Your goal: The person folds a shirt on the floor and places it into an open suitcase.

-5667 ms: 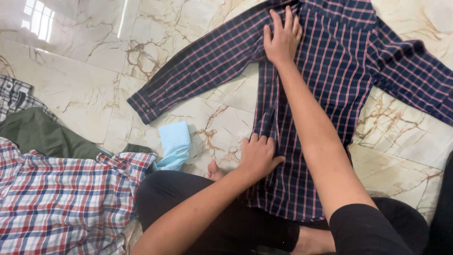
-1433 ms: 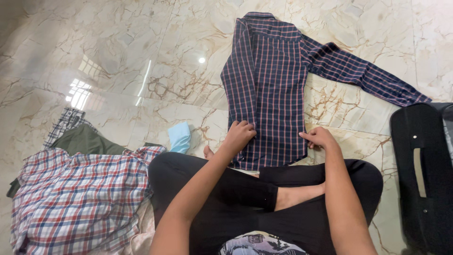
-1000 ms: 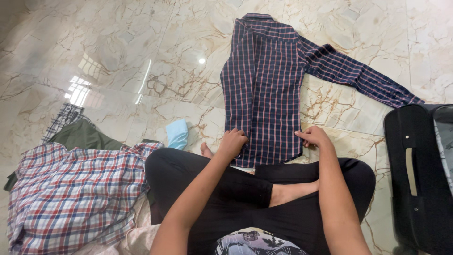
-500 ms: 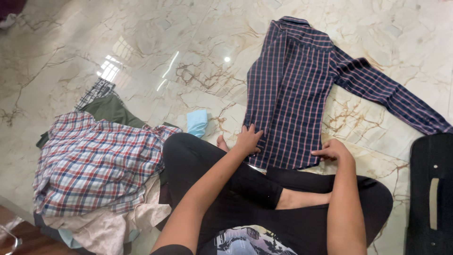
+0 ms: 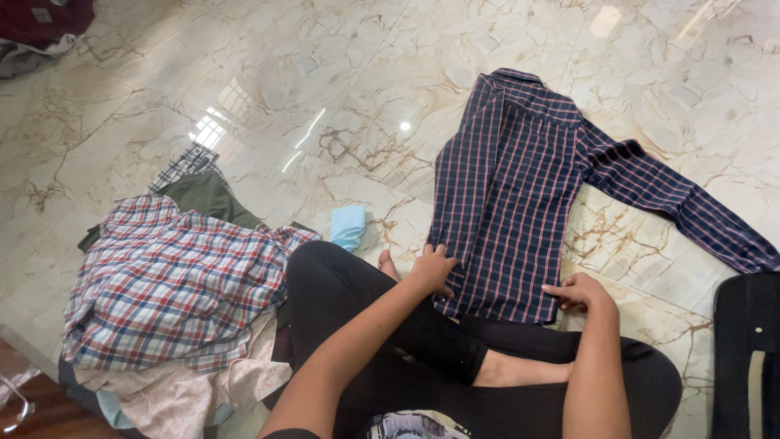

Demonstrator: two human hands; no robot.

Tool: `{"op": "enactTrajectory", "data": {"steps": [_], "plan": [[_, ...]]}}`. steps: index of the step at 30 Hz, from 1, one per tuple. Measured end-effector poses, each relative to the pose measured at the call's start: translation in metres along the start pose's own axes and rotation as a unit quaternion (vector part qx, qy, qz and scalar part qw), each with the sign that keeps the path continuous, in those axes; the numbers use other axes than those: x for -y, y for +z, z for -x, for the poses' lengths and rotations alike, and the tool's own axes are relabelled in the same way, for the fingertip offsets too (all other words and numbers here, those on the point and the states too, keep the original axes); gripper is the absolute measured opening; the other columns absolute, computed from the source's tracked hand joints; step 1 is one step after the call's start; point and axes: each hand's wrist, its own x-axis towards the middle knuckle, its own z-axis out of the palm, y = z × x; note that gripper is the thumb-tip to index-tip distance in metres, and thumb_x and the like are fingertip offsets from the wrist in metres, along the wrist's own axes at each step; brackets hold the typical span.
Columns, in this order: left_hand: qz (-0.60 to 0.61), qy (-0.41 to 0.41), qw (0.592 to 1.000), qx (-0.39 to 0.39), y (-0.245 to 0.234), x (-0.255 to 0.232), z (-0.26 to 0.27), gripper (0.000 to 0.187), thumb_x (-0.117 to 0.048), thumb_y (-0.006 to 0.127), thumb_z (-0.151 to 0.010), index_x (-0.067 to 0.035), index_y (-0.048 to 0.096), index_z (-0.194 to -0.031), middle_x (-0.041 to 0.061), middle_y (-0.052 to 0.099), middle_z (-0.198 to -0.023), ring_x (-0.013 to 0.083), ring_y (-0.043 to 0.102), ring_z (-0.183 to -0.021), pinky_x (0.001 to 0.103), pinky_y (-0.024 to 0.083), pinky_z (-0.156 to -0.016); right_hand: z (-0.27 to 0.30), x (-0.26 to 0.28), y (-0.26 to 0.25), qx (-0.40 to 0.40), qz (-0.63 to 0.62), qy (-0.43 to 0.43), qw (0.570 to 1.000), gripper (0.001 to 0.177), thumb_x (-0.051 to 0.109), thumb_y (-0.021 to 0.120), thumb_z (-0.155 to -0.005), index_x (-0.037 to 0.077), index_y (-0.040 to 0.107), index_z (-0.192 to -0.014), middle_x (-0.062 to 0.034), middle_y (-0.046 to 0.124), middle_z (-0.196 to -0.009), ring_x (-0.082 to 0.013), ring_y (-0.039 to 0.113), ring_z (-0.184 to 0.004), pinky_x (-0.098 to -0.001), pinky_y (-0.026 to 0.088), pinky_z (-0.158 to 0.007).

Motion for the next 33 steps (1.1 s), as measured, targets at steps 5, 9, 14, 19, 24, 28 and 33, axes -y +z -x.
{"op": "enactTrajectory", "data": {"steps": [5,9,14,19,24,28,33], "plan": [[0.052,-0.032,0.998,-0.015,-0.012,0.012,-0.009,0.08,-0.067,0.083,-0.068,-0.021,0.066,-0.132,0.012,0.058,-0.127,0.0351,0.052,-0.124,0.052,0.053,-0.094,-0.007,0.001,-0.002,-0.127,-0.071,-0.032,0.989,0.053,0.056,0.08,-0.08,0.005,0.08,-0.093,-0.013,0.079,-0.07,-0.0211,0.071,-0.057,-0.0358,0.054,-0.054],[0.049,-0.03,0.992,-0.116,-0.012,0.028,-0.045,0.074,-0.061,0.081,-0.076,-0.016,0.065,-0.131,0.01,0.06,-0.128,0.0325,0.054,-0.124,0.051,0.054,-0.093,-0.014,0.0,0.0,-0.148,-0.071,-0.03,0.986,0.051,0.054,0.076,-0.085,0.007,0.078,-0.106,-0.0134,0.078,-0.071,-0.0235,0.07,-0.057,-0.037,0.055,-0.055],[0.069,-0.063,0.975,-0.2,-0.024,0.048,-0.13,0.078,-0.057,0.08,-0.078,-0.016,0.055,-0.139,0.019,0.049,-0.148,0.0375,0.043,-0.14,0.055,0.046,-0.104,-0.026,-0.003,0.003,-0.149,-0.075,-0.048,0.985,0.052,0.054,0.076,-0.085,0.006,0.079,-0.105,-0.013,0.08,-0.074,-0.0219,0.073,-0.061,-0.0358,0.055,-0.057],[0.146,-0.165,0.951,-0.216,-0.033,0.065,-0.209,0.097,-0.056,0.076,-0.082,-0.01,0.033,-0.156,0.027,0.028,-0.161,0.0423,0.028,-0.148,0.057,0.039,-0.11,-0.038,-0.011,0.009,-0.15,-0.081,-0.049,0.984,0.054,0.054,0.075,-0.085,0.005,0.077,-0.107,-0.0147,0.082,-0.079,-0.0222,0.076,-0.065,-0.0358,0.056,-0.061],[0.16,-0.22,0.941,-0.199,-0.032,0.068,-0.254,0.099,-0.059,0.07,-0.089,-0.003,0.027,-0.158,0.03,0.023,-0.162,0.0451,0.022,-0.151,0.06,0.029,-0.116,-0.039,-0.004,0.007,-0.143,-0.078,-0.04,0.986,0.057,0.057,0.075,-0.084,0.004,0.076,-0.107,-0.0125,0.082,-0.086,-0.02,0.078,-0.071,-0.0362,0.058,-0.065],[0.173,-0.267,0.908,-0.274,-0.037,0.07,-0.279,0.093,-0.054,0.069,-0.09,0.003,0.032,-0.154,0.026,0.036,-0.156,0.0424,0.034,-0.143,0.062,0.031,-0.111,-0.032,0.005,0.007,-0.135,-0.059,-0.006,0.989,0.057,0.059,0.072,-0.086,0.006,0.076,-0.107,-0.0124,0.083,-0.084,-0.0211,0.078,-0.072,-0.0359,0.058,-0.068],[0.143,-0.294,0.909,-0.258,-0.054,0.086,-0.296,0.045,-0.041,0.067,-0.094,-0.003,0.069,-0.117,0.013,0.068,-0.126,0.0352,0.056,-0.124,0.059,0.041,-0.103,-0.028,0.005,0.008,-0.148,-0.075,-0.029,0.986,0.056,0.059,0.073,-0.084,0.007,0.074,-0.106,-0.0121,0.08,-0.085,-0.0224,0.078,-0.072,-0.0358,0.058,-0.071]]}}
